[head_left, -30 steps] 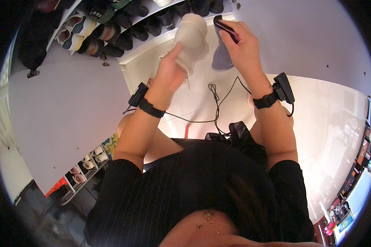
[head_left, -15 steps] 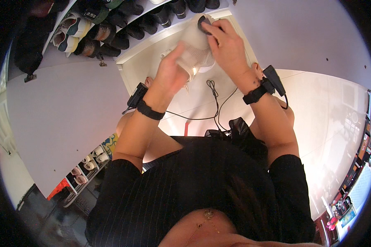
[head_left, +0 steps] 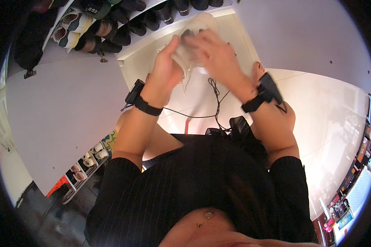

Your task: The person takes a white mesh boot from a cabinet and wipes its exterior and sole with a cloth, then repeats this with a black boot.

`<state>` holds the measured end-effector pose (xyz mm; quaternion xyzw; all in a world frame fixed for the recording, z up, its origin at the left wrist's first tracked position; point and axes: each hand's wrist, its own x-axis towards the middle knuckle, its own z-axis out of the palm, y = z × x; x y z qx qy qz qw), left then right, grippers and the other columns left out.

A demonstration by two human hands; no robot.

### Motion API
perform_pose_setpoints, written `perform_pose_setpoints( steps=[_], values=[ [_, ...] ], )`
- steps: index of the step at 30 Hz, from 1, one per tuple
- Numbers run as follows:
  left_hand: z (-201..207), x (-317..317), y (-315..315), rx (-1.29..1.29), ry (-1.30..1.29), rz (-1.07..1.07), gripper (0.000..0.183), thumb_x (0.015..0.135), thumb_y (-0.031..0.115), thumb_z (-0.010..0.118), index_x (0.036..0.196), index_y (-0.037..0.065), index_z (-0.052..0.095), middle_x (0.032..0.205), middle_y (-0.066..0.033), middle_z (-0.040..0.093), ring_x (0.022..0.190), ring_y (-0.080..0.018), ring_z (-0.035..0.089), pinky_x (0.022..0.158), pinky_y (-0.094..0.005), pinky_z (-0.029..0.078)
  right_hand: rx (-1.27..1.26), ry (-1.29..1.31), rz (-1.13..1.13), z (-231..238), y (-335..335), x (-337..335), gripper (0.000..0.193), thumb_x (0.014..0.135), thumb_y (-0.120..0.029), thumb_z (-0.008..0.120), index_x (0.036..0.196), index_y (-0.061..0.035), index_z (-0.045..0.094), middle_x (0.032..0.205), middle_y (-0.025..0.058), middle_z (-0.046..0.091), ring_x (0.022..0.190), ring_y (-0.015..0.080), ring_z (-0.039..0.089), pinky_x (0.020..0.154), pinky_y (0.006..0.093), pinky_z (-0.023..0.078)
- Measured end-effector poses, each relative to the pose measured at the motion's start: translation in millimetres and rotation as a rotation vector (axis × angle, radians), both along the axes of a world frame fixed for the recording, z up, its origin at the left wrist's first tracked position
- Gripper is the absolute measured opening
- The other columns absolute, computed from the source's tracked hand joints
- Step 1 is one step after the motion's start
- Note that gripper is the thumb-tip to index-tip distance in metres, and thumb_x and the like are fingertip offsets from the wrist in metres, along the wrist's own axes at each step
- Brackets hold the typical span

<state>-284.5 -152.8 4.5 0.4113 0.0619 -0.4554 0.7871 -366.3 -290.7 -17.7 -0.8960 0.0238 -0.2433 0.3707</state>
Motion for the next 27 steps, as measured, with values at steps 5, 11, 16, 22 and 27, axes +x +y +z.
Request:
perform_pose_setpoints(
  steps=[5, 11, 16, 22, 27],
  values=[
    [0.2, 6.3, -1.4, -0.067, 0.054, -0.014, 0.047, 0.105, 0.033, 0.042, 0.139, 0.0, 0.044, 0.138, -0.0148, 0.053, 0.128, -0.0286, 0.051, 0.108, -0.0444, 0.041, 0.847, -0.016, 0.023, -0.8, -75.9, 7.5, 0.031, 0.089, -0.015, 0.068, 0.12, -0.0108, 0.063, 0.103, 0.0028, 0.069, 0.086, 0.0103, 0.064, 0.076, 0.0289, 0.053],
    [-4.1, 0.7, -6.2, -0.026, 0.125, -0.019, 0.041, 0.103, 0.027, 0.047, 0.135, 0.003, 0.049, 0.132, -0.0104, 0.057, 0.121, -0.0252, 0.055, 0.103, -0.0411, 0.045, 1.032, 0.039, 0.239, 3.8, -67.7, 8.2, 0.039, 0.086, -0.019, 0.07, 0.12, -0.0016, 0.064, 0.121, 0.0146, 0.064, 0.108, 0.0306, 0.063, 0.09, 0.0414, 0.051],
    [-14.5, -0.3, -4.1, 0.006, 0.082, -0.037, 0.048, 0.104, 0.037, 0.044, 0.134, 0.0, 0.048, 0.128, -0.0159, 0.059, 0.118, -0.0306, 0.058, 0.103, -0.0461, 0.045, 0.046, 0.012, -0.21, 6.5, -28.9, 8.5, 0.027, 0.087, -0.017, 0.067, 0.114, -0.0148, 0.063, 0.111, 0.0105, 0.058, 0.094, 0.0313, 0.065, 0.075, 0.041, 0.055],
    [-17.4, 18.8, 8.4, -0.057, 0.046, -0.003, 0.047, 0.104, 0.036, 0.042, 0.134, 0.0, 0.049, 0.127, -0.015, 0.06, 0.117, -0.0287, 0.059, 0.101, -0.0438, 0.047, -0.012, -0.026, -0.124, 2.7, 10.0, -12.3, 0.029, 0.087, -0.016, 0.066, 0.116, -0.0167, 0.067, 0.109, 0.0096, 0.059, 0.093, 0.029, 0.065, 0.074, 0.0395, 0.056],
    [-9.7, 13.0, 0.4, 0.042, -0.016, 0.01, 0.046, 0.104, 0.033, 0.045, 0.134, -0.001, 0.049, 0.127, -0.0156, 0.06, 0.117, -0.0299, 0.059, 0.101, -0.0445, 0.047, -0.171, -0.138, -0.18, -3.8, -4.2, 4.0, 0.028, 0.087, -0.013, 0.067, 0.114, -0.0149, 0.069, 0.107, 0.0083, 0.059, 0.093, 0.0288, 0.065, 0.074, 0.0376, 0.056]
  ],
)
